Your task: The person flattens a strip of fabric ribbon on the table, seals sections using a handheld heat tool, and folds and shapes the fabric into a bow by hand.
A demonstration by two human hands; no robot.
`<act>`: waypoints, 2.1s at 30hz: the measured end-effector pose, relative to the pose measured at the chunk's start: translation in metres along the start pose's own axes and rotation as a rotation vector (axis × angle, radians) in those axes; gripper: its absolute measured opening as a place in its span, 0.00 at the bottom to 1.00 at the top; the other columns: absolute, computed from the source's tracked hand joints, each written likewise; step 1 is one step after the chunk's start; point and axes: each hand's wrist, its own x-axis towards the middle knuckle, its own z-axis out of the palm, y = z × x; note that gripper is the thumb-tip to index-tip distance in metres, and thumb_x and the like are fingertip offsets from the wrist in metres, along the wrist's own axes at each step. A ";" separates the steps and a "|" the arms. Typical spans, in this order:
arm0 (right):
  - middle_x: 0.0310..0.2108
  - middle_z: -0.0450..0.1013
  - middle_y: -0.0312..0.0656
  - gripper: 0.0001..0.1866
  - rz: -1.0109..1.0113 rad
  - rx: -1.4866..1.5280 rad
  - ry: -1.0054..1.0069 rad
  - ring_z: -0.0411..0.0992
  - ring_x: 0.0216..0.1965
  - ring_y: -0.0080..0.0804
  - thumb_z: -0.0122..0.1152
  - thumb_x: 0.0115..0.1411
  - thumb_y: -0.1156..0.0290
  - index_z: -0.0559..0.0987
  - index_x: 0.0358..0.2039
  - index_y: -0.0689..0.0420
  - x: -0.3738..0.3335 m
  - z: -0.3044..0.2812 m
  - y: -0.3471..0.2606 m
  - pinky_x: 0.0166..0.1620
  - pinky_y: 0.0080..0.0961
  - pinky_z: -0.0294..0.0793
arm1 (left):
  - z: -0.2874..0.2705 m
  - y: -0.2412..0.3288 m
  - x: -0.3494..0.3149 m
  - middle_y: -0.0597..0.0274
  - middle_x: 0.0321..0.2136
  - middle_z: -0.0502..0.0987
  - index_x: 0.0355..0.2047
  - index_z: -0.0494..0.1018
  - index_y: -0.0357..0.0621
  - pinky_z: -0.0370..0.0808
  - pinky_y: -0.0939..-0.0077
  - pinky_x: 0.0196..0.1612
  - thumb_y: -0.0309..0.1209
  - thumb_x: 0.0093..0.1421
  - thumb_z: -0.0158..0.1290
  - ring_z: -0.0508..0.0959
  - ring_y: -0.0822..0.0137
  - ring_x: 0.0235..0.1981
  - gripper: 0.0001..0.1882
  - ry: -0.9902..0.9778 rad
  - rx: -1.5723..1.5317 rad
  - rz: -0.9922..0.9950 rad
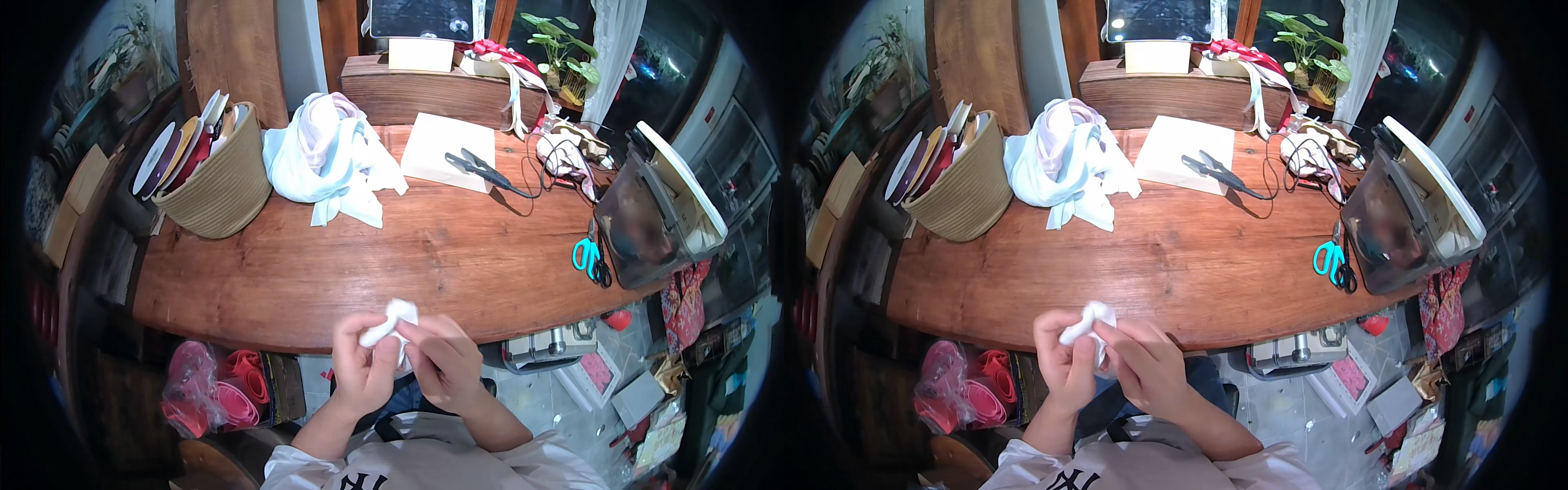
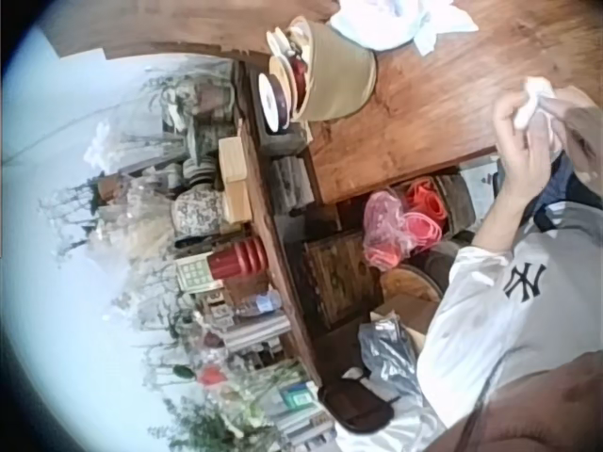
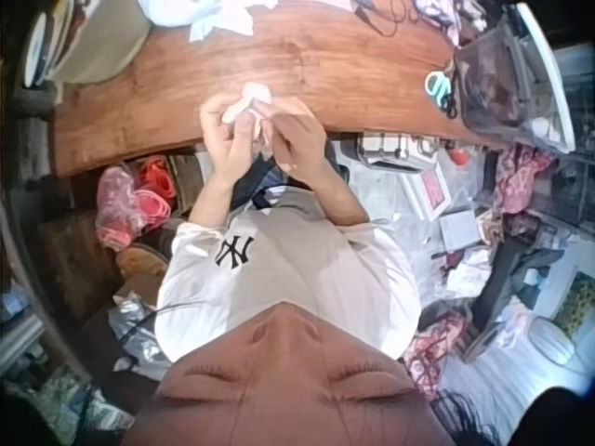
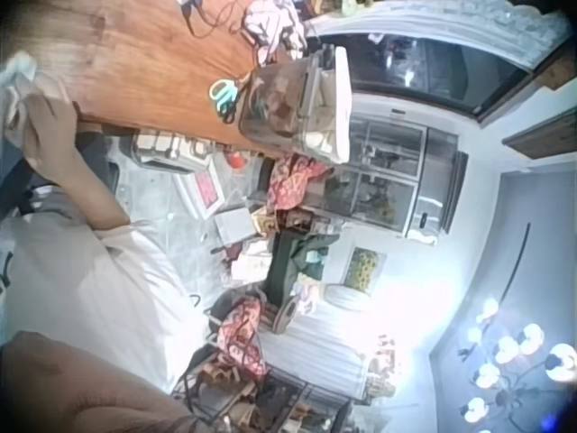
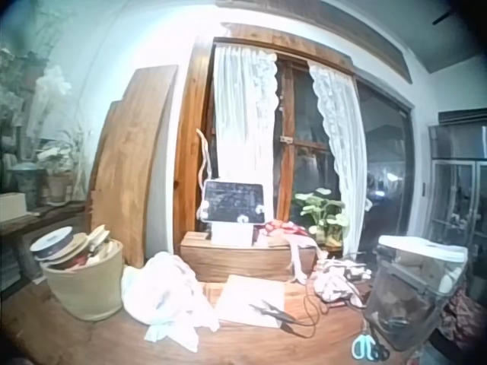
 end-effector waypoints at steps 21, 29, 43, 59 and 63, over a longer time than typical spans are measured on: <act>0.35 0.66 0.47 0.19 0.213 0.076 -0.175 0.66 0.32 0.40 0.51 0.49 0.86 0.70 0.43 0.60 -0.001 -0.009 0.003 0.36 0.28 0.66 | -0.025 0.010 0.013 0.58 0.31 0.76 0.33 0.73 0.38 0.72 0.81 0.32 0.15 0.45 0.57 0.76 0.69 0.30 0.14 -0.185 0.295 -0.163; 0.35 0.72 0.40 0.10 0.762 0.708 -0.047 0.70 0.34 0.20 0.55 0.58 0.77 0.70 0.41 0.63 -0.005 -0.005 0.008 0.36 0.15 0.68 | -0.032 -0.011 0.017 0.59 0.33 0.75 0.39 0.67 0.35 0.73 0.84 0.36 0.10 0.48 0.52 0.76 0.75 0.34 0.17 -0.144 -0.331 -0.415; 0.35 0.72 0.37 0.13 0.848 1.069 -0.166 0.70 0.36 0.18 0.61 0.57 0.72 0.70 0.40 0.61 0.004 -0.019 0.036 0.39 0.15 0.69 | -0.030 -0.005 0.023 0.58 0.38 0.75 0.46 0.67 0.33 0.73 0.81 0.41 0.12 0.51 0.51 0.75 0.73 0.38 0.20 -0.224 -0.144 -0.381; 0.35 0.72 0.38 0.14 0.924 1.296 -0.214 0.72 0.33 0.21 0.64 0.53 0.73 0.70 0.37 0.60 0.001 -0.011 0.046 0.38 0.17 0.70 | -0.035 -0.009 0.049 0.58 0.36 0.73 0.34 0.79 0.40 0.69 0.70 0.44 0.20 0.40 0.60 0.71 0.62 0.41 0.17 -0.585 0.418 0.337; 0.37 0.72 0.40 0.19 0.953 1.257 -0.318 0.72 0.33 0.20 0.62 0.53 0.76 0.68 0.45 0.61 0.006 -0.018 0.033 0.32 0.14 0.70 | -0.034 -0.003 0.048 0.58 0.31 0.73 0.29 0.79 0.38 0.69 0.73 0.39 0.27 0.45 0.62 0.72 0.65 0.35 0.10 -0.492 0.323 0.239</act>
